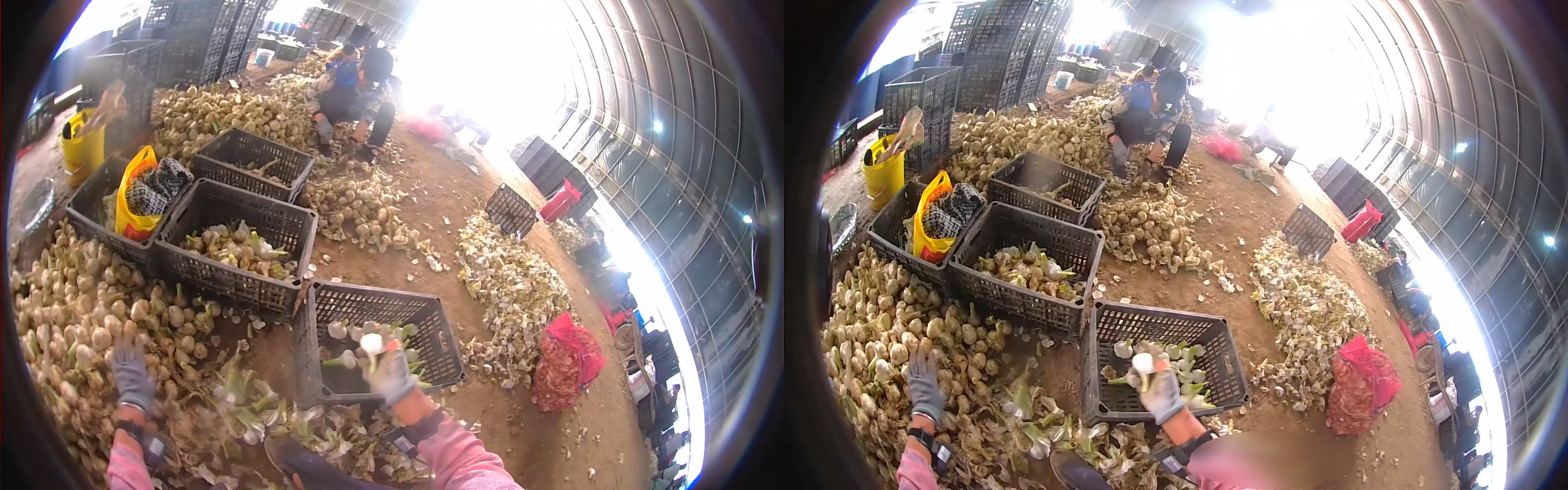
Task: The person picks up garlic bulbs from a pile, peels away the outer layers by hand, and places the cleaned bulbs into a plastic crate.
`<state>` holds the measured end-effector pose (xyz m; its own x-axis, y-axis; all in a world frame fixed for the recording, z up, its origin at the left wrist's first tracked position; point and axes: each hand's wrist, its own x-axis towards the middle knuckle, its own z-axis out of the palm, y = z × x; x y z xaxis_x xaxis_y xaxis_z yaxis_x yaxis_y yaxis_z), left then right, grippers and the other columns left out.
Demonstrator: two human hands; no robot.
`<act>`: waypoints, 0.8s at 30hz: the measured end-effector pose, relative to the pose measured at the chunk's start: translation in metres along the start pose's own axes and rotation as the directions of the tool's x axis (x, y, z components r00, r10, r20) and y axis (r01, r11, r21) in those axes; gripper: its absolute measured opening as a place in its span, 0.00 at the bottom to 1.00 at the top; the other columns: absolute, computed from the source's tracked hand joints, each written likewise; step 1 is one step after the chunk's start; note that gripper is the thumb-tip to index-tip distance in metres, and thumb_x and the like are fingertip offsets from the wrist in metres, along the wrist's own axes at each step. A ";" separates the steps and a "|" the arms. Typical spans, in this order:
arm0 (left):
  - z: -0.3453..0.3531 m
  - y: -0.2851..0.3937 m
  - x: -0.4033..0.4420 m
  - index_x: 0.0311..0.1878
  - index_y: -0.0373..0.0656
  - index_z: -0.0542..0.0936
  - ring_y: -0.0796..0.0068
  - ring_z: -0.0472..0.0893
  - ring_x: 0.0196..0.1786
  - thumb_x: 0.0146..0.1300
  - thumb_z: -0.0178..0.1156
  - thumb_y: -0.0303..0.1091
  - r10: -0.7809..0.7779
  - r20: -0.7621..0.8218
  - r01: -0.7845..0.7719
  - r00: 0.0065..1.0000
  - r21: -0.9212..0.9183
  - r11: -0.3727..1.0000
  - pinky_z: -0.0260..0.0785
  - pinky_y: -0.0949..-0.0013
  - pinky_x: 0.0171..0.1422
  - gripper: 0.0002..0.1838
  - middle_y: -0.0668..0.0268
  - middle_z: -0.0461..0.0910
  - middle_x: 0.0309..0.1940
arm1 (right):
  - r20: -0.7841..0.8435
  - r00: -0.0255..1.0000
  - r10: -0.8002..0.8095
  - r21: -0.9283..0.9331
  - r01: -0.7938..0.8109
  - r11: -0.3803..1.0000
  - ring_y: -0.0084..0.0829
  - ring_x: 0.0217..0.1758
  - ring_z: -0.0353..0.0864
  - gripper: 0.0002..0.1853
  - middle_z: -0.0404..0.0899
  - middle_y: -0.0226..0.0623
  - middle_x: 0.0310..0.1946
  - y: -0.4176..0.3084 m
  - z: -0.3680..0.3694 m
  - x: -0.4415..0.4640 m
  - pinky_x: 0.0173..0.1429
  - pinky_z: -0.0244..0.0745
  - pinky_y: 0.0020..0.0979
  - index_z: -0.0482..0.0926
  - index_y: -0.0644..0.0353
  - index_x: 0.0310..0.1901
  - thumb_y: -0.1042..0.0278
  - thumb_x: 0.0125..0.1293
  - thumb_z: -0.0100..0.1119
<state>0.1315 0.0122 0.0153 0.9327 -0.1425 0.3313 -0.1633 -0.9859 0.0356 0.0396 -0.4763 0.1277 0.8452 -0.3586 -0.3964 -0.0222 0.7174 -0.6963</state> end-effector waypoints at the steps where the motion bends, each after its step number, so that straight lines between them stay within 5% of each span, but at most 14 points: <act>1: 0.019 -0.021 -0.002 0.60 0.42 0.73 0.55 0.58 0.74 0.59 0.59 0.40 0.038 0.018 -0.040 0.999 0.086 0.995 0.37 0.51 0.81 0.26 0.53 0.67 0.65 | 0.010 1.000 -0.018 -0.036 0.018 0.999 0.32 0.31 0.83 0.15 0.81 0.32 0.33 -0.011 -0.020 0.013 0.28 0.76 0.31 0.76 0.50 0.46 0.49 0.69 0.57; 4: 0.103 -0.088 -0.026 0.65 0.46 0.71 0.58 0.54 0.77 0.66 0.50 0.42 0.203 0.143 -0.233 0.969 0.242 0.942 0.29 0.48 0.83 0.25 0.57 0.63 0.72 | -0.143 0.987 -0.070 -0.017 0.069 0.997 0.29 0.28 0.79 0.16 0.81 0.30 0.36 -0.022 -0.047 0.034 0.28 0.76 0.30 0.76 0.49 0.52 0.50 0.70 0.54; 7: 0.158 -0.108 -0.041 0.64 0.48 0.72 0.60 0.56 0.76 0.69 0.43 0.39 0.050 0.447 -0.223 0.893 0.343 0.913 0.28 0.43 0.82 0.23 0.61 0.66 0.70 | -0.022 1.000 -0.019 -0.150 0.016 0.989 0.27 0.29 0.79 0.16 0.81 0.29 0.37 -0.019 -0.084 0.051 0.27 0.75 0.29 0.75 0.49 0.54 0.52 0.70 0.52; 8: 0.152 -0.108 -0.045 0.61 0.49 0.76 0.60 0.62 0.73 0.68 0.44 0.37 0.176 0.313 -0.294 0.933 0.386 0.874 0.27 0.41 0.82 0.21 0.63 0.74 0.63 | -0.017 1.000 -0.010 -0.148 0.007 0.989 0.26 0.30 0.80 0.17 0.81 0.28 0.37 -0.015 -0.087 0.053 0.25 0.72 0.27 0.74 0.50 0.55 0.53 0.71 0.51; 14: 0.130 -0.085 -0.025 0.48 0.48 0.83 0.60 0.72 0.63 0.66 0.48 0.35 0.059 0.351 -0.209 0.935 0.408 0.889 0.33 0.41 0.81 0.15 0.65 0.81 0.47 | -0.076 0.993 -0.086 -0.296 0.060 0.953 0.25 0.32 0.82 0.17 0.80 0.29 0.39 -0.002 -0.082 0.055 0.24 0.73 0.27 0.75 0.51 0.56 0.52 0.71 0.51; 17: 0.181 -0.099 -0.021 0.64 0.56 0.76 0.62 0.62 0.74 0.72 0.43 0.42 -0.181 0.570 -0.171 0.801 0.508 0.844 0.26 0.38 0.80 0.21 0.70 0.71 0.67 | 0.004 0.999 -0.054 -0.340 0.052 0.939 0.26 0.31 0.81 0.18 0.80 0.30 0.38 -0.005 -0.096 0.066 0.26 0.73 0.29 0.74 0.52 0.56 0.52 0.71 0.52; 18: 0.210 -0.112 -0.025 0.62 0.55 0.77 0.61 0.62 0.73 0.72 0.44 0.42 -0.176 0.531 -0.150 0.829 0.515 0.844 0.26 0.38 0.80 0.20 0.69 0.71 0.66 | 0.044 0.998 -0.044 -0.354 0.057 0.933 0.27 0.30 0.80 0.19 0.80 0.31 0.37 -0.005 -0.101 0.068 0.26 0.73 0.30 0.73 0.53 0.57 0.52 0.71 0.53; 20: 0.256 -0.137 -0.037 0.60 0.54 0.78 0.59 0.63 0.72 0.70 0.47 0.42 -0.170 0.450 -0.109 0.876 0.530 0.841 0.26 0.38 0.80 0.19 0.67 0.72 0.66 | -0.218 0.975 -0.035 -0.535 -0.090 0.840 0.29 0.42 0.78 0.22 0.78 0.33 0.44 -0.039 -0.081 0.049 0.40 0.73 0.35 0.71 0.52 0.60 0.49 0.72 0.51; 22: 0.170 -0.101 -0.031 0.50 0.50 0.83 0.58 0.70 0.64 0.66 0.50 0.36 -0.070 0.403 -0.105 0.913 0.396 0.912 0.30 0.40 0.81 0.15 0.64 0.78 0.51 | -0.358 0.925 -0.125 -0.702 -0.178 0.690 0.34 0.46 0.79 0.25 0.79 0.36 0.45 -0.094 -0.117 0.049 0.46 0.75 0.37 0.68 0.53 0.63 0.50 0.69 0.56; 23: 0.116 -0.077 -0.024 0.45 0.48 0.85 0.57 0.73 0.59 0.63 0.51 0.33 -0.019 0.377 -0.113 0.926 0.326 0.938 0.32 0.41 0.81 0.14 0.62 0.81 0.44 | -0.390 0.873 -0.294 -0.781 -0.144 0.608 0.40 0.51 0.78 0.30 0.79 0.42 0.49 -0.121 -0.129 0.041 0.51 0.75 0.40 0.66 0.54 0.65 0.50 0.66 0.60; 24: 0.071 -0.055 -0.018 0.50 0.48 0.83 0.56 0.71 0.62 0.64 0.51 0.35 -0.055 0.464 -0.114 0.884 0.328 0.938 0.28 0.41 0.81 0.15 0.63 0.80 0.47 | -0.410 0.792 -0.453 -0.848 -0.147 0.510 0.46 0.56 0.78 0.36 0.79 0.48 0.53 -0.148 -0.141 0.033 0.56 0.74 0.43 0.64 0.56 0.67 0.49 0.62 0.63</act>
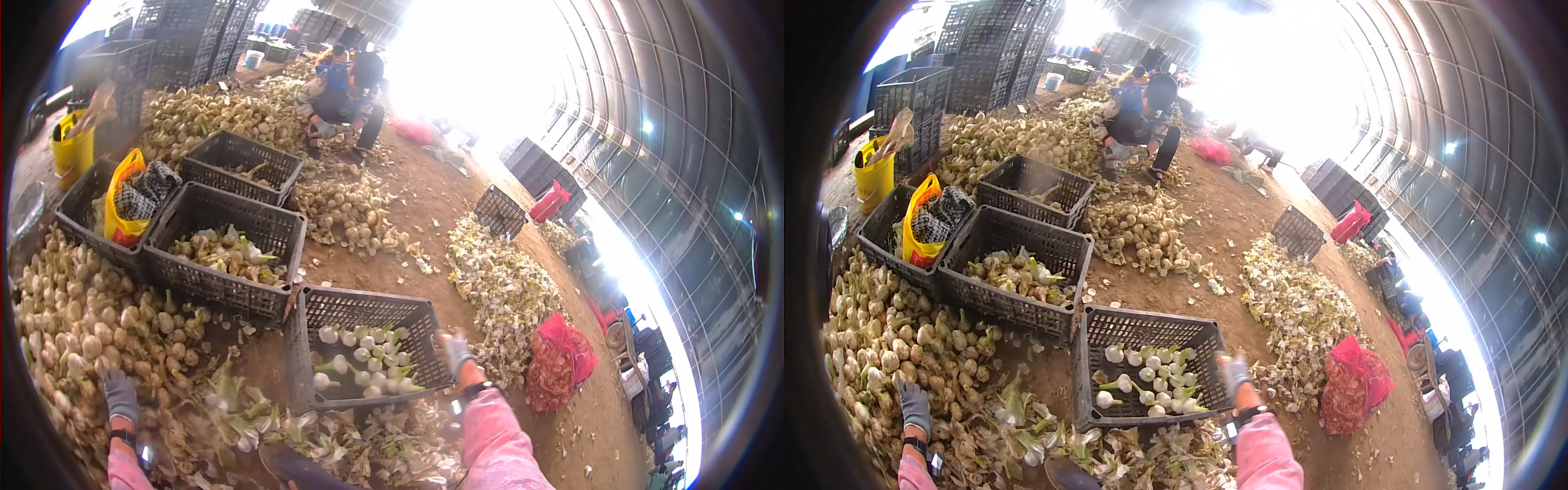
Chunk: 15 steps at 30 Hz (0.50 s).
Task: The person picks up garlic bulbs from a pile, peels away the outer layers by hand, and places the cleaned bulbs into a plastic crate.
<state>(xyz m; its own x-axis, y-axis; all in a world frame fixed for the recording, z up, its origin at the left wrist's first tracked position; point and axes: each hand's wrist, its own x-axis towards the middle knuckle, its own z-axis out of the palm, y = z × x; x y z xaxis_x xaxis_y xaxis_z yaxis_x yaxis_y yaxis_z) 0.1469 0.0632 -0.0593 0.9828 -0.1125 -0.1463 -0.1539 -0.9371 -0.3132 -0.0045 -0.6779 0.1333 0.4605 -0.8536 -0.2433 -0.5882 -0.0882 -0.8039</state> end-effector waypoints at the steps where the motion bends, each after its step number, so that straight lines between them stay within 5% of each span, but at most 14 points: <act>1: 0.011 -0.004 -0.003 0.52 0.48 0.82 0.56 0.70 0.63 0.64 0.51 0.36 0.068 -0.200 -0.063 0.977 0.030 0.998 0.28 0.41 0.81 0.16 0.63 0.80 0.48 | -0.148 0.983 -0.111 -0.199 0.081 0.977 0.50 0.62 0.75 0.40 0.75 0.57 0.59 0.073 -0.055 0.099 0.62 0.71 0.45 0.63 0.58 0.69 0.47 0.59 0.65; 2: 0.033 -0.009 -0.007 0.54 0.48 0.81 0.56 0.70 0.64 0.64 0.52 0.37 0.137 -0.389 -0.118 0.911 0.072 0.990 0.27 0.41 0.81 0.17 0.63 0.79 0.49 | -0.284 0.959 -0.003 -0.412 -0.120 0.903 0.50 0.65 0.73 0.40 0.72 0.58 0.62 0.055 -0.096 0.093 0.68 0.67 0.40 0.64 0.59 0.69 0.50 0.57 0.66; 3: 0.044 -0.012 -0.010 0.55 0.48 0.79 0.56 0.69 0.65 0.64 0.52 0.38 0.204 -0.558 -0.163 0.805 0.123 0.979 0.26 0.41 0.81 0.18 0.63 0.79 0.50 | -0.461 0.887 0.000 -0.361 -0.188 0.913 0.51 0.70 0.68 0.42 0.66 0.57 0.67 0.087 -0.140 0.131 0.71 0.63 0.39 0.62 0.59 0.71 0.51 0.56 0.65; 5: 0.003 -0.004 -0.031 0.57 0.45 0.78 0.55 0.66 0.68 0.58 0.58 0.45 0.163 -0.298 -0.179 0.940 -0.026 0.984 0.29 0.41 0.81 0.24 0.58 0.77 0.52 | -0.629 0.771 -0.099 -0.242 -0.073 0.968 0.51 0.70 0.67 0.44 0.64 0.58 0.69 0.087 -0.187 0.102 0.72 0.62 0.40 0.59 0.61 0.72 0.53 0.56 0.63; 8: -0.030 0.001 -0.035 0.58 0.42 0.74 0.53 0.67 0.66 0.46 0.68 0.45 0.100 0.059 -0.081 0.993 -0.256 0.963 0.40 0.45 0.80 0.34 0.54 0.74 0.53 | -0.710 0.704 0.035 -0.236 -0.284 0.929 0.51 0.70 0.68 0.45 0.64 0.59 0.68 0.057 -0.181 0.048 0.72 0.62 0.40 0.54 0.63 0.73 0.56 0.56 0.62; 12: -0.030 0.006 -0.040 0.63 0.40 0.67 0.50 0.66 0.66 0.41 0.70 0.32 -0.170 -0.115 0.065 0.979 -0.613 0.788 0.49 0.54 0.77 0.41 0.52 0.70 0.57 | -0.432 0.902 -0.020 -0.284 -0.115 0.952 0.50 0.63 0.75 0.44 0.73 0.58 0.60 0.070 -0.105 0.063 0.66 0.68 0.39 0.61 0.62 0.70 0.52 0.53 0.65; 15: -0.012 0.011 -0.046 0.67 0.38 0.64 0.49 0.62 0.70 0.41 0.70 0.28 -0.266 -0.156 0.046 0.951 -0.781 0.622 0.51 0.57 0.77 0.44 0.49 0.66 0.63 | 0.158 0.987 -0.026 0.082 0.013 0.997 0.45 0.59 0.77 0.40 0.71 0.54 0.63 -0.025 0.016 -0.042 0.60 0.72 0.39 0.57 0.54 0.73 0.58 0.62 0.64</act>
<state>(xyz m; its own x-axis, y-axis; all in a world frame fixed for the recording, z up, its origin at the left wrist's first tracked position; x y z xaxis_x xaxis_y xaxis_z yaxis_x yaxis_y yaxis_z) 0.1013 0.0539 -0.0451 0.9918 0.0904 0.0901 0.0289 -0.8466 0.5314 0.0011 -0.6315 0.1548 0.5747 -0.7594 -0.3050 -0.5255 -0.0568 -0.8489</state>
